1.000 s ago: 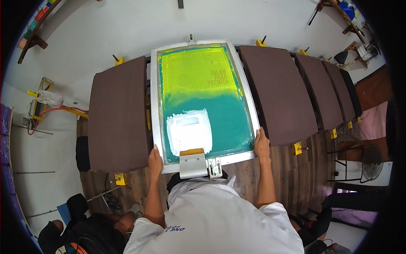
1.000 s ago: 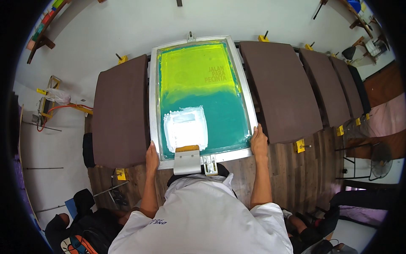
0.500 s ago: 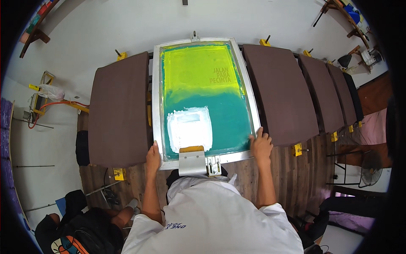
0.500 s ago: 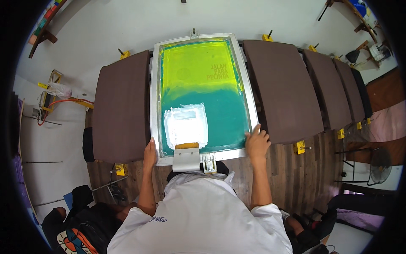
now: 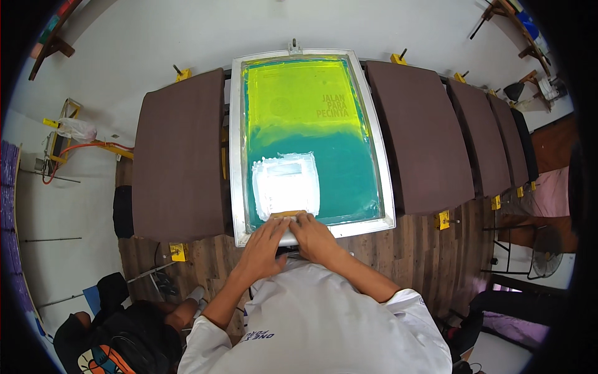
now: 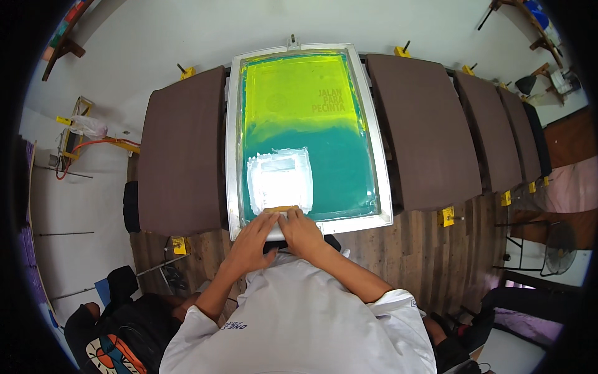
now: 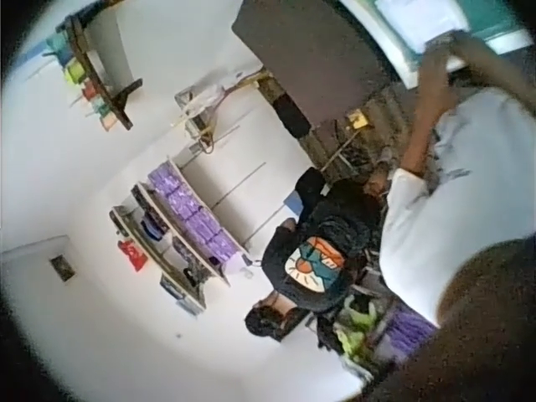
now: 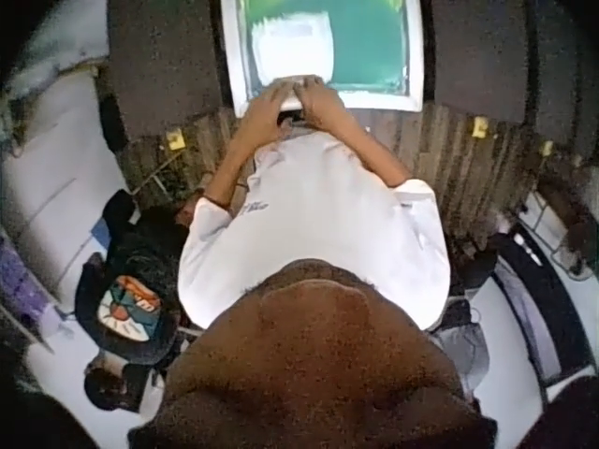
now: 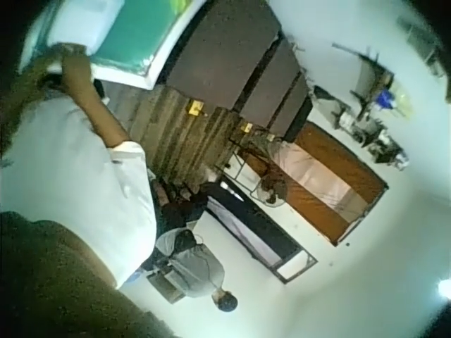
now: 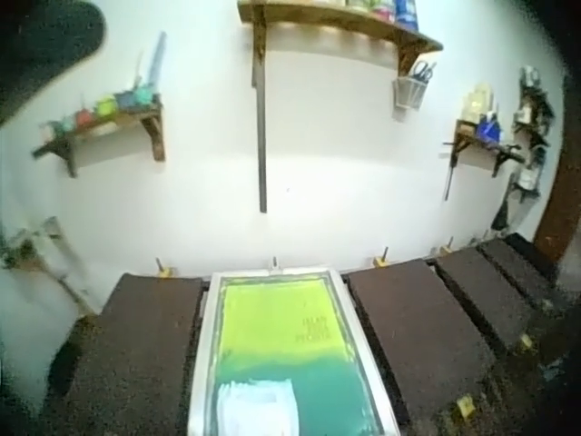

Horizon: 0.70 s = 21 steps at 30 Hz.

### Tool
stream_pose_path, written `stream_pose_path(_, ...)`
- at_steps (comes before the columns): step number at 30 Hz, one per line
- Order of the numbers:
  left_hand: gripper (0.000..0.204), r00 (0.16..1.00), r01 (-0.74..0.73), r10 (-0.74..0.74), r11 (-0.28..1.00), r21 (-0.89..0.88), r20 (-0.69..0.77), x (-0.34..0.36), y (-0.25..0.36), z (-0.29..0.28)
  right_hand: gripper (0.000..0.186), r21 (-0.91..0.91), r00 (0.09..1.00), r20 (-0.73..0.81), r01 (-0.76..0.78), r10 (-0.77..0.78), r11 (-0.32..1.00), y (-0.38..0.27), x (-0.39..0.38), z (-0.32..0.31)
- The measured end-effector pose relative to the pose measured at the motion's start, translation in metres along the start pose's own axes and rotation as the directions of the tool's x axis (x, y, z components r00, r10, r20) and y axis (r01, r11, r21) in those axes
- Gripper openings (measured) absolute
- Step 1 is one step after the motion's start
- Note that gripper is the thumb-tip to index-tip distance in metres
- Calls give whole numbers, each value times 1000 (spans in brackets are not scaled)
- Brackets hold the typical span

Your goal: Apply white ink to a screen frame using a squeegee to prepare for printing.

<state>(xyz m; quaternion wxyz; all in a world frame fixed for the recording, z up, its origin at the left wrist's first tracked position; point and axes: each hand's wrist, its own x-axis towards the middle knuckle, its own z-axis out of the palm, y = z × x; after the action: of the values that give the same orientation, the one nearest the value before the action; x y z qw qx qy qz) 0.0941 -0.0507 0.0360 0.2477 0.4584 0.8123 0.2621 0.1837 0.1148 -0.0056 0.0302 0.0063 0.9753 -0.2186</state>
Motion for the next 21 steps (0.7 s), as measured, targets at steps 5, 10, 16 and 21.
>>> stream_pose_path(5, 50, 991, 0, 12, 996, 87, -134, 13, -18, 13, 45, 142, 988, 71, -149, 140, 978, 0, 8, -5)
stream_pose_path(10, 44, 997, 66, -68, 995, -72, -26, 46, -19, -22, 28, 156, 989, 88, -128, 115, 979, 13, 42, -35)
stream_pose_path(16, 40, 990, 5, -10, 999, -37, -141, 123, -63, -37, 22, 68, 984, 65, -170, 165, 983, 57, 122, -49)
stream_pose_path(21, 45, 995, 76, -74, 997, 25, -72, 131, -59, -40, 34, 106, 978, 74, -200, 193, 974, 61, 129, -43)
